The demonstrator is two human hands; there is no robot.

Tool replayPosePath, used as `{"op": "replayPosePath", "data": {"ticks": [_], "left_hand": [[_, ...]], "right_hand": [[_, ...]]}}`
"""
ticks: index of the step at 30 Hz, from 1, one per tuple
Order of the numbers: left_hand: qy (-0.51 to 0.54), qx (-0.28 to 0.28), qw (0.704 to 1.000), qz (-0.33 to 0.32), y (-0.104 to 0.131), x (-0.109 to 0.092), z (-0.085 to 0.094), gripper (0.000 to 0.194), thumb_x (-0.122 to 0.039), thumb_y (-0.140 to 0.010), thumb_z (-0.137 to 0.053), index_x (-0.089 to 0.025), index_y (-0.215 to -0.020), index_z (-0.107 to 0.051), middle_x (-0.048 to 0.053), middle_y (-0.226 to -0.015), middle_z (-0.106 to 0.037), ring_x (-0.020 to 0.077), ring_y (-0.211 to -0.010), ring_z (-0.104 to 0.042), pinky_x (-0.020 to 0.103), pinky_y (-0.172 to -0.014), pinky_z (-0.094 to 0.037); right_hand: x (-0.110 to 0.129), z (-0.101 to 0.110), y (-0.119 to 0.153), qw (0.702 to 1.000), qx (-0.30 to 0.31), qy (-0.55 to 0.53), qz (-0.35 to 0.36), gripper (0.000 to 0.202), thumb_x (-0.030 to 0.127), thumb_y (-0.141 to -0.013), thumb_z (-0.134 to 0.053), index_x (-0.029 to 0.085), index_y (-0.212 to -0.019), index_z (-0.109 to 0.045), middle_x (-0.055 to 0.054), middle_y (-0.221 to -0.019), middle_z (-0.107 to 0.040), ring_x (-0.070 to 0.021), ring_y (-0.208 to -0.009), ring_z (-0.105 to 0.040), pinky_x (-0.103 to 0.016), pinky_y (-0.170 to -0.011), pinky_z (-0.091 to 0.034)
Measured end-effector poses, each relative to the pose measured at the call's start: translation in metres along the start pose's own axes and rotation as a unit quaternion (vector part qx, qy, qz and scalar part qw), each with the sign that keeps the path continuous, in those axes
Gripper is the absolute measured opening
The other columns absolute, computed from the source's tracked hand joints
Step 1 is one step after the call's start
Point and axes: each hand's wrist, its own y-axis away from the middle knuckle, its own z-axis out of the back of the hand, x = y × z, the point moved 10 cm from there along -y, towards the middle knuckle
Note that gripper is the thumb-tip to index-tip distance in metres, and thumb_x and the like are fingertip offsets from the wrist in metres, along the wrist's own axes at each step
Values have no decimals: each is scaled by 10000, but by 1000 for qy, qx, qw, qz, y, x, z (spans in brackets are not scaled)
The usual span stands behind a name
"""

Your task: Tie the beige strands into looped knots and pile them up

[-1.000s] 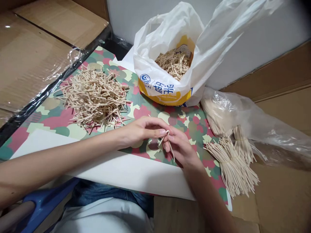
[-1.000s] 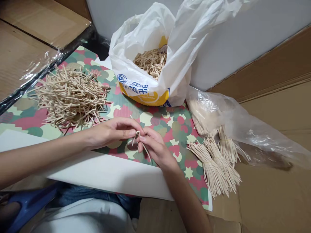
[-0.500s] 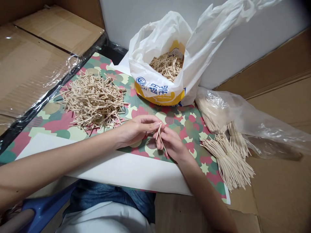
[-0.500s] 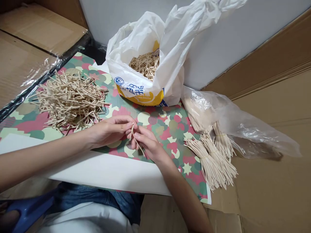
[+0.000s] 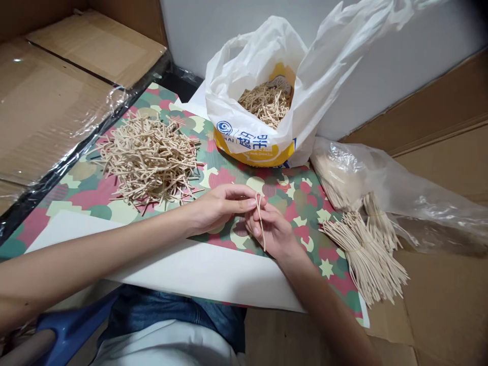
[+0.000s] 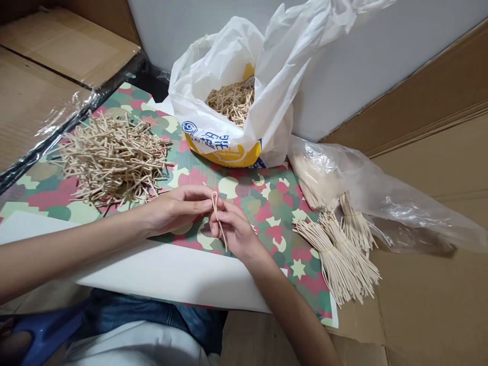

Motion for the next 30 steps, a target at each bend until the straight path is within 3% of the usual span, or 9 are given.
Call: {"op": "replayPosePath", "data": {"ticks": [7,13,21,26,30], "left_hand": [[16,14,1000,-6,-2,-2,0,178,-275,-739,-687,-146,-798,-579,33,-622,-639,179,-581,-629,290,-576,-440],[4,-64,997,-34,-1,-15,24,148,-225,-681,-732,-129,-738,-635,-8,-673,-554,74,-601,-500,205,-573,-378],[-22,-22,1000,-3,1,-14,19,134,-248,-726,-700,-132,-739,-633,-10,-643,-520,89,-620,-483,214,-575,-343],[-13,1,1000,9,1,-13,14,59,-183,-754,-667,-127,-754,-646,-4,-674,-563,70,-575,-479,207,-529,-315],[1,9,1000,18,1,-6,12,61,-167,-734,-679,-116,-749,-648,19,-736,-582,89,-636,-506,220,-585,-356]], "right_hand": [[-3,0,3,999,37,17,-12,144,299,-780,-579,168,-723,-598,25,-486,-534,-82,-451,-463,-219,-525,-407],[-3,9,7,996,56,47,-43,185,346,-767,-605,174,-699,-593,31,-460,-513,-91,-439,-418,-216,-460,-307],[33,14,10,999,12,26,23,178,357,-702,-662,206,-632,-600,53,-404,-441,-94,-410,-305,-243,-469,-246],[38,21,12,998,-33,47,22,245,409,-654,-695,224,-586,-549,59,-383,-398,-109,-423,-290,-251,-475,-243],[37,21,11,997,-37,42,46,196,363,-705,-665,207,-635,-567,45,-439,-462,-103,-460,-358,-246,-509,-277]]}}
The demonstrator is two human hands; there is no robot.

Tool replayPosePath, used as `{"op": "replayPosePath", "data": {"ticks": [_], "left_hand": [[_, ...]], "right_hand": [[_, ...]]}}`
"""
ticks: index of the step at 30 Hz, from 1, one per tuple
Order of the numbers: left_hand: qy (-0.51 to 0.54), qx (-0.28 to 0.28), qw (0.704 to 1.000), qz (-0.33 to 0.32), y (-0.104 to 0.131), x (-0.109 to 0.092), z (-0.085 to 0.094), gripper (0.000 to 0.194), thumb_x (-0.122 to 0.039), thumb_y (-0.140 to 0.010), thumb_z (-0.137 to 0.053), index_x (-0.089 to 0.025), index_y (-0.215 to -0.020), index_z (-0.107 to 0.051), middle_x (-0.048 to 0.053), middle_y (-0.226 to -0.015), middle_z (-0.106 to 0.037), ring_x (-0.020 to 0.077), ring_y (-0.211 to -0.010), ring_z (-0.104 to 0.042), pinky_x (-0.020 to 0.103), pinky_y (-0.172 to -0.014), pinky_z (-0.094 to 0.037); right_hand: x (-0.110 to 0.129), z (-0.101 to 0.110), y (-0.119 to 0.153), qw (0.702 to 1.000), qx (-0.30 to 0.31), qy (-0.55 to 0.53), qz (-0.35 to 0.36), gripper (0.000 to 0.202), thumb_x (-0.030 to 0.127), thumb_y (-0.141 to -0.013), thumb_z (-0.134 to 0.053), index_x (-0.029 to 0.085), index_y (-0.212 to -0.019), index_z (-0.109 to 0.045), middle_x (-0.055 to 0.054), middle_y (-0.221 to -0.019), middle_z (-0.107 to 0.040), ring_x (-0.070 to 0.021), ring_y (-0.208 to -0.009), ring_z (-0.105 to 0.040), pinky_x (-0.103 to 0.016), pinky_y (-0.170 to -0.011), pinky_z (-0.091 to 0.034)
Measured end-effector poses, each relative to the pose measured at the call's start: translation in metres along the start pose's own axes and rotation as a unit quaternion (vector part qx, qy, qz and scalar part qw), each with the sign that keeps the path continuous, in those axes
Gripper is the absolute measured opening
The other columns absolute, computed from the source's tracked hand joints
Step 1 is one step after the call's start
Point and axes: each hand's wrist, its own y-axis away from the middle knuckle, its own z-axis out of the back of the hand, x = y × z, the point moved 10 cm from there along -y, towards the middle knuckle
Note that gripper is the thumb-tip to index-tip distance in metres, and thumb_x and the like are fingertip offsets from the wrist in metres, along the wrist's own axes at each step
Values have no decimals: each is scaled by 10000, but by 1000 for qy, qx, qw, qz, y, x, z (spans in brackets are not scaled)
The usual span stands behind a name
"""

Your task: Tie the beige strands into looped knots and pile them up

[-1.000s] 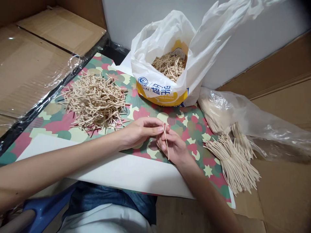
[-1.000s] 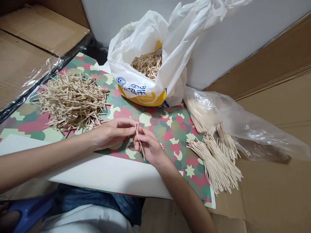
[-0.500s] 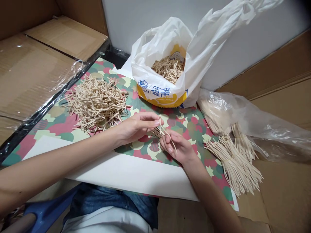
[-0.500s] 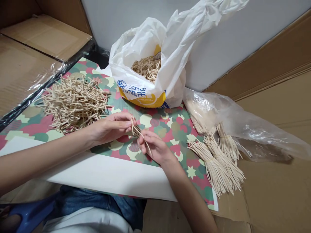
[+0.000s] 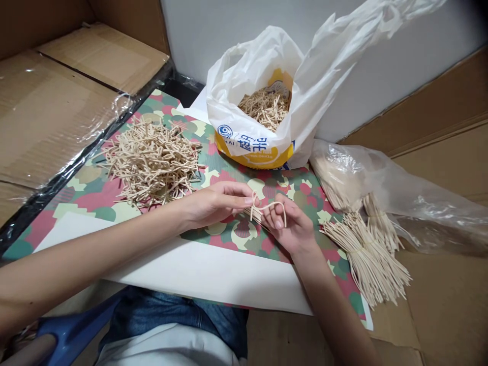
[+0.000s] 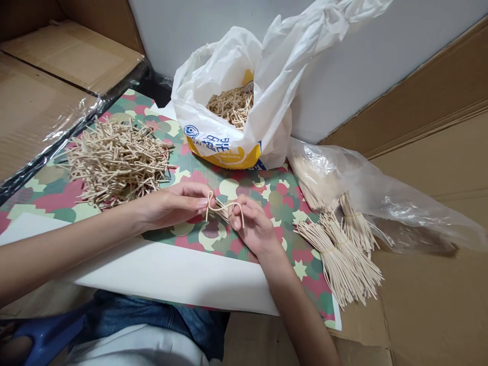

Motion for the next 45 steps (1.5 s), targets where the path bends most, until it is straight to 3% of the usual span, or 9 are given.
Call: {"op": "replayPosePath", "data": {"ticks": [7,9,14,21,29,34,37,40,45], "left_hand": [[17,36,999,11,-1,15,-13,128,-242,-775,-650,-121,-802,-621,81,-791,-630,169,-764,-578,272,-657,-402],[-7,2,1000,-11,-1,9,-9,135,-251,-767,-664,-124,-775,-621,63,-758,-628,153,-740,-577,249,-632,-402],[-99,-146,984,-32,5,-4,15,195,-306,-736,-697,-133,-746,-605,13,-692,-569,89,-589,-496,175,-445,-288],[-180,-178,965,-70,8,-12,23,229,-366,-758,-670,-146,-782,-613,-7,-693,-550,52,-496,-414,152,-394,-293],[-161,-95,979,-81,3,-11,1,180,-258,-738,-700,-103,-725,-610,-5,-643,-569,76,-578,-496,185,-538,-371],[-61,-91,993,-45,1,2,3,166,-250,-739,-699,-122,-760,-595,-3,-685,-590,88,-612,-518,202,-570,-358],[4,-59,998,-20,-1,12,-2,184,-257,-722,-708,-136,-775,-580,19,-728,-614,126,-697,-560,231,-632,-371],[27,-14,999,-8,-3,18,-9,170,-263,-751,-677,-143,-789,-562,47,-764,-627,165,-769,-581,270,-686,-379],[37,4,999,-21,-3,15,-11,124,-231,-787,-639,-146,-792,-549,44,-761,-626,165,-770,-587,278,-709,-380]], "right_hand": [[-16,-5,0,999,-18,44,-3,152,328,-748,-609,192,-687,-577,37,-503,-501,-102,-504,-434,-238,-523,-314],[-17,-3,2,998,-40,54,-1,151,327,-754,-602,192,-692,-571,37,-512,-495,-101,-516,-437,-236,-526,-318],[-10,11,7,990,-128,45,40,133,291,-781,-580,195,-689,-571,32,-533,-520,-95,-535,-443,-221,-514,-323],[-3,18,9,986,-159,14,56,123,296,-777,-572,197,-714,-537,41,-543,-496,-78,-512,-428,-200,-495,-336],[-2,10,7,990,-130,-23,39,122,290,-758,-570,199,-680,-548,35,-510,-466,-97,-500,-395,-230,-513,-340],[-10,4,6,994,-105,24,18,131,317,-775,-569,203,-709,-564,24,-533,-479,-115,-531,-407,-243,-510,-333],[-18,4,4,995,-97,9,-6,135,304,-783,-572,197,-702,-560,24,-542,-487,-106,-536,-424,-230,-520,-348],[-27,6,3,994,-100,-30,-33,124,263,-768,-589,183,-682,-549,26,-552,-512,-84,-520,-441,-201,-508,-361],[-33,6,3,991,-101,-70,-56,120,226,-765,-608,163,-679,-552,35,-547,-513,-52,-487,-443,-150,-471,-356]]}}
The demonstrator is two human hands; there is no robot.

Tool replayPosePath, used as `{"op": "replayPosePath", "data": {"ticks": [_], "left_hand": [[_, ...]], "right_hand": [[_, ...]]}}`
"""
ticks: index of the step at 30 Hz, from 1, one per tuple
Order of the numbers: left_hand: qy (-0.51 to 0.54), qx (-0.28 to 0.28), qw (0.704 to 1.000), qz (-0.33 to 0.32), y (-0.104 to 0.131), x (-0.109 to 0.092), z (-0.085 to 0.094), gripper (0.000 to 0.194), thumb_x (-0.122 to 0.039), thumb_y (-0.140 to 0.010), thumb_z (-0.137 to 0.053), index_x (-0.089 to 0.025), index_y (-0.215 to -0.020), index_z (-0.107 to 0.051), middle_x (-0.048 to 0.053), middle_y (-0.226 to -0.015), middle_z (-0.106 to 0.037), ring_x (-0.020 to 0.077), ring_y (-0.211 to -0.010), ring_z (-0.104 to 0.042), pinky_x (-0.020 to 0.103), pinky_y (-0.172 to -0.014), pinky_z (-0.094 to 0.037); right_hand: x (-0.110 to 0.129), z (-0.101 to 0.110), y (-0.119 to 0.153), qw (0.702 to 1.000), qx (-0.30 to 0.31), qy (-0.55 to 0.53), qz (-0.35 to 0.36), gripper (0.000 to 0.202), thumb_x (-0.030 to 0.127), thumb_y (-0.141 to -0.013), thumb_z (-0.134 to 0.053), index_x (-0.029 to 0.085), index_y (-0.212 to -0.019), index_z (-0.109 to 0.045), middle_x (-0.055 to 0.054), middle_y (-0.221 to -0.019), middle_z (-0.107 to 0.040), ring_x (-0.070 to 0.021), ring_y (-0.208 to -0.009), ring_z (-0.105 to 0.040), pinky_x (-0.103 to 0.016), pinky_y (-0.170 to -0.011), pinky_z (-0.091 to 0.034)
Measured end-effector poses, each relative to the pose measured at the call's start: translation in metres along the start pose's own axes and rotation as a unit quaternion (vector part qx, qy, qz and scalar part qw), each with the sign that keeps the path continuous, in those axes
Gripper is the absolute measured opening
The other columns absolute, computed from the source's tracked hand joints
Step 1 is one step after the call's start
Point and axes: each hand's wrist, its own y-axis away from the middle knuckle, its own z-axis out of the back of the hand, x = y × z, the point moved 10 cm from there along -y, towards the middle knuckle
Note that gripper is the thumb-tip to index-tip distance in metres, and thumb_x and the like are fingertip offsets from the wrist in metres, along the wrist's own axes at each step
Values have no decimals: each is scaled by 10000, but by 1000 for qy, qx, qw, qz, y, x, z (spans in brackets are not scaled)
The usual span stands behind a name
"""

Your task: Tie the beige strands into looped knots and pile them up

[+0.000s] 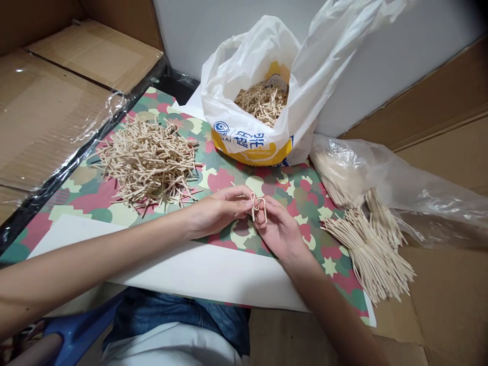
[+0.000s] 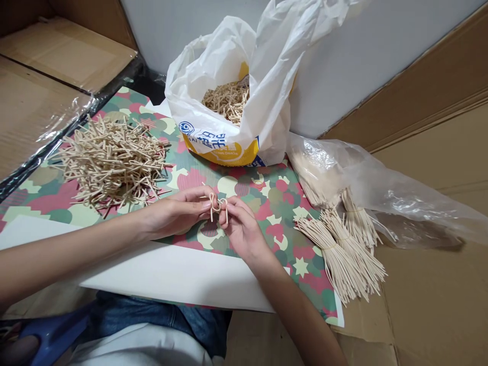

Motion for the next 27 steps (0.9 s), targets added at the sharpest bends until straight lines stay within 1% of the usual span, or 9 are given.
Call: {"op": "replayPosePath", "data": {"ticks": [5,8,11,14,18,21,24,27], "left_hand": [[-8,4,1000,-16,0,-5,-1,117,-227,-794,-630,-154,-799,-539,34,-752,-625,170,-762,-602,290,-715,-393],[-17,15,1000,-14,0,-6,-3,107,-231,-812,-603,-159,-823,-524,45,-759,-635,192,-770,-618,311,-720,-397],[-26,24,999,-9,0,-6,-6,117,-243,-817,-594,-157,-823,-515,52,-737,-639,200,-753,-625,306,-690,-398],[-33,21,999,-3,1,-5,-6,145,-255,-801,-620,-152,-813,-519,46,-707,-638,189,-723,-626,286,-660,-398],[-42,5,999,-11,1,-6,-3,155,-241,-779,-657,-144,-790,-537,24,-704,-636,144,-671,-617,253,-632,-406],[-53,17,998,-22,1,-7,-6,154,-244,-789,-652,-140,-780,-539,25,-696,-640,136,-666,-616,258,-649,-426],[-83,22,996,-22,0,-5,-7,160,-261,-807,-632,-135,-794,-533,42,-704,-645,158,-708,-624,293,-697,-440],[-127,4,992,-25,0,-4,-2,186,-301,-828,-593,-129,-810,-527,57,-711,-643,172,-712,-619,304,-678,-444]], "right_hand": [[-5,-4,2,999,20,12,-27,84,239,-789,-603,175,-739,-580,30,-576,-522,-62,-513,-450,-156,-468,-355],[-8,-8,3,998,38,28,-39,80,272,-803,-594,195,-780,-598,31,-577,-507,-77,-522,-435,-184,-480,-358],[-9,-9,4,997,42,43,-41,97,302,-796,-606,205,-794,-614,27,-585,-501,-87,-529,-429,-204,-491,-361],[-10,-9,5,997,39,48,-45,101,306,-795,-614,206,-780,-624,27,-589,-489,-84,-527,-421,-205,-486,-347],[-13,-10,6,996,46,38,-60,107,297,-781,-635,196,-743,-625,30,-612,-480,-72,-520,-398,-199,-471,-326],[-15,-13,6,996,58,28,-68,99,271,-781,-625,191,-723,-617,35,-611,-474,-63,-502,-379,-196,-463,-320],[-11,-14,6,996,63,52,-41,113,257,-798,-558,194,-710,-593,36,-573,-471,-77,-502,-401,-207,-489,-351],[3,-8,8,990,26,135,37,133,253,-807,-509,202,-684,-516,33,-568,-503,-96,-537,-450,-220,-525,-379]]}}
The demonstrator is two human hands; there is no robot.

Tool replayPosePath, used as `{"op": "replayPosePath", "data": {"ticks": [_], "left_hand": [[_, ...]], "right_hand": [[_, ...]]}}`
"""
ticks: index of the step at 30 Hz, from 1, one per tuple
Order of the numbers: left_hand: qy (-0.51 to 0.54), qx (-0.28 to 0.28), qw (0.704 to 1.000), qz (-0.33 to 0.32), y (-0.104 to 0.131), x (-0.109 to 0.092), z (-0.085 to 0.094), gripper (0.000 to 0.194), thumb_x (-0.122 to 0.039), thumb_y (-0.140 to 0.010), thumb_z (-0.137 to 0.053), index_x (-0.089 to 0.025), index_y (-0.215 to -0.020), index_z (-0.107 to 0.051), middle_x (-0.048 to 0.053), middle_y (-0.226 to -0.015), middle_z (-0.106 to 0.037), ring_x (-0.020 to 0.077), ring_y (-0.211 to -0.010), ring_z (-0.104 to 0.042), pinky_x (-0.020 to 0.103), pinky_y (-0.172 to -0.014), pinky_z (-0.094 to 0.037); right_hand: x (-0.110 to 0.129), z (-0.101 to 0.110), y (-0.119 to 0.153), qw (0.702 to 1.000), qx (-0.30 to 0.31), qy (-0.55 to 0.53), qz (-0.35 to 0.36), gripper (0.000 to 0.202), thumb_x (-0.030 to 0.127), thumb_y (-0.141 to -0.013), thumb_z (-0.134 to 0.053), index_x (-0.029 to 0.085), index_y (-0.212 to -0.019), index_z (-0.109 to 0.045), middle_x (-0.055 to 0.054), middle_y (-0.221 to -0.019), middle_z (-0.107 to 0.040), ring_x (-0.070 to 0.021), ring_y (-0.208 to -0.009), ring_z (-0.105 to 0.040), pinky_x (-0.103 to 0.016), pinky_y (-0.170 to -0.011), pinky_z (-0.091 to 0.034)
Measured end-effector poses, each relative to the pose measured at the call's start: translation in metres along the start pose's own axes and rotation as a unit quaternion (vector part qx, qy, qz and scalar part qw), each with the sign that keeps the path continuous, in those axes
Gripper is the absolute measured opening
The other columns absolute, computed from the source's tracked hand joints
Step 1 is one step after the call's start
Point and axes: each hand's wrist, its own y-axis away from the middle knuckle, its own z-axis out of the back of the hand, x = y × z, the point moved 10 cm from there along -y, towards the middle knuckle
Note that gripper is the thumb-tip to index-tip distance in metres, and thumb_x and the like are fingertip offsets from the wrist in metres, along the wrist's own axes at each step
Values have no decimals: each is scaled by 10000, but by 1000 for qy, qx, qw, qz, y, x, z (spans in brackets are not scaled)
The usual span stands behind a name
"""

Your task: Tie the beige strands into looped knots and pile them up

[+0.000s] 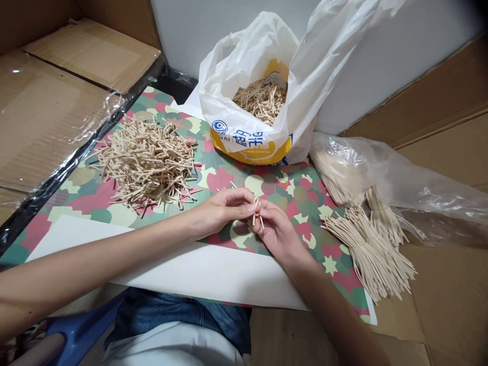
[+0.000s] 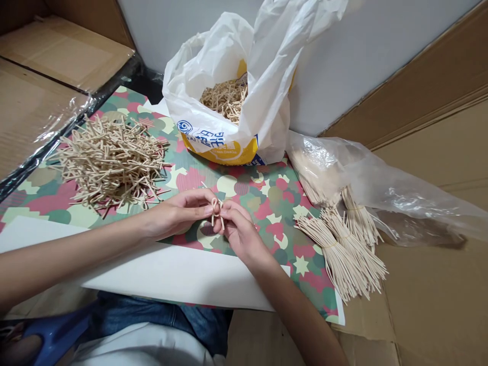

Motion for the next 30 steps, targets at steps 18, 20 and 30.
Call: {"op": "replayPosePath", "data": {"ticks": [18,20,30], "left_hand": [[-643,14,763,-71,8,-24,-6,160,-200,-854,-471,-133,-800,-607,53,-816,-609,144,-735,-538,233,-638,-382],[-638,22,768,-53,8,-22,-5,166,-216,-855,-481,-140,-785,-610,46,-812,-619,140,-730,-543,229,-636,-378],[-511,49,857,41,4,0,11,248,-341,-831,-515,-124,-801,-631,27,-722,-620,118,-631,-527,196,-546,-358]], "right_hand": [[51,-40,28,679,25,659,323,176,122,-867,-401,203,-710,-402,8,-610,-489,-124,-557,-468,-243,-545,-371],[48,-40,27,681,31,659,317,177,127,-864,-403,204,-705,-395,9,-609,-481,-124,-558,-460,-244,-546,-367],[44,-44,29,665,60,678,308,187,134,-859,-384,204,-686,-387,14,-595,-446,-123,-544,-397,-251,-538,-325]]}}
